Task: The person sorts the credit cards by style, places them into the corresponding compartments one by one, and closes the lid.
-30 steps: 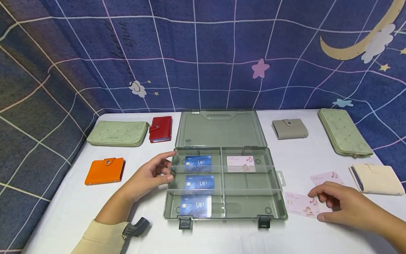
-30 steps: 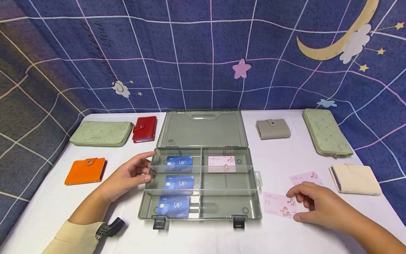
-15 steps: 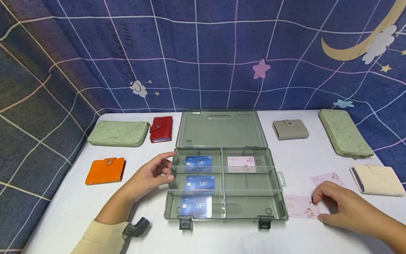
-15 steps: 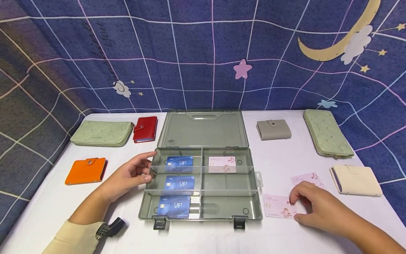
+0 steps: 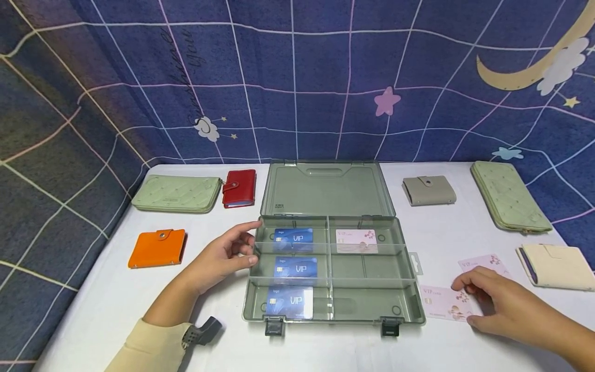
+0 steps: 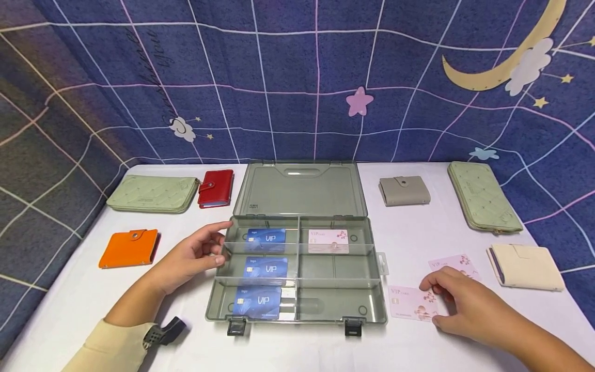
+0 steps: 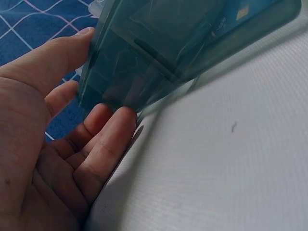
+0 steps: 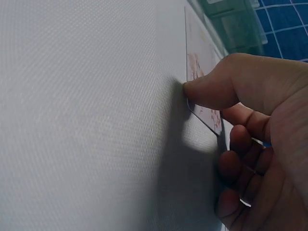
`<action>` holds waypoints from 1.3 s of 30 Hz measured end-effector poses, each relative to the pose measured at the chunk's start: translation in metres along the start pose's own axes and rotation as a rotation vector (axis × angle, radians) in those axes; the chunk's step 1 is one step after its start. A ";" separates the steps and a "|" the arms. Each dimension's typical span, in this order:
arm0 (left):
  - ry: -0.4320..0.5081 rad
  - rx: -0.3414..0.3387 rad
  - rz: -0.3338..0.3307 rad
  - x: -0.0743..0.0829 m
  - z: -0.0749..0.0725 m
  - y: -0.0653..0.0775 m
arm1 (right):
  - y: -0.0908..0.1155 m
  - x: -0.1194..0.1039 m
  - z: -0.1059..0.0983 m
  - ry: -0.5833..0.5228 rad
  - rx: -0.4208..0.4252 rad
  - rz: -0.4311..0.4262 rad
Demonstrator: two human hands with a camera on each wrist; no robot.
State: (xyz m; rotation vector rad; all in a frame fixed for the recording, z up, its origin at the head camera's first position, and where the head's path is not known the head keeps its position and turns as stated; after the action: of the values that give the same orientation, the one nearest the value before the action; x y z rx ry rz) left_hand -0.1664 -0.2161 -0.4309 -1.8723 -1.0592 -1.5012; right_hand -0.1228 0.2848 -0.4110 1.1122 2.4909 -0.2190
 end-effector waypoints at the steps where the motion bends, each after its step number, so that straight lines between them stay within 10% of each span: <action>1: 0.000 0.000 0.000 0.000 0.000 0.000 | 0.000 0.000 0.000 -0.002 -0.002 0.006; 25: 0.002 -0.001 -0.003 0.001 -0.001 0.000 | 0.001 0.019 -0.018 -0.481 -0.114 0.053; 39: 0.010 0.002 -0.009 -0.001 -0.001 0.001 | -0.021 0.021 -0.056 -0.508 -0.222 0.058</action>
State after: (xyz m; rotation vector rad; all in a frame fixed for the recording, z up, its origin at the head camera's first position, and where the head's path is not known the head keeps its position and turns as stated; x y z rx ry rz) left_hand -0.1665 -0.2176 -0.4313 -1.8591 -1.0652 -1.5120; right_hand -0.1675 0.3017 -0.3692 0.9015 1.9763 -0.1769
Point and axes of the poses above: each hand's wrist, its own y-axis away from the middle knuckle, its own z-axis out of the palm, x = y × z, the point moved 9 cm from there along -y, towards the middle knuckle, and after that the axes turned 14 degrees about -x, right-handed, at the moved point
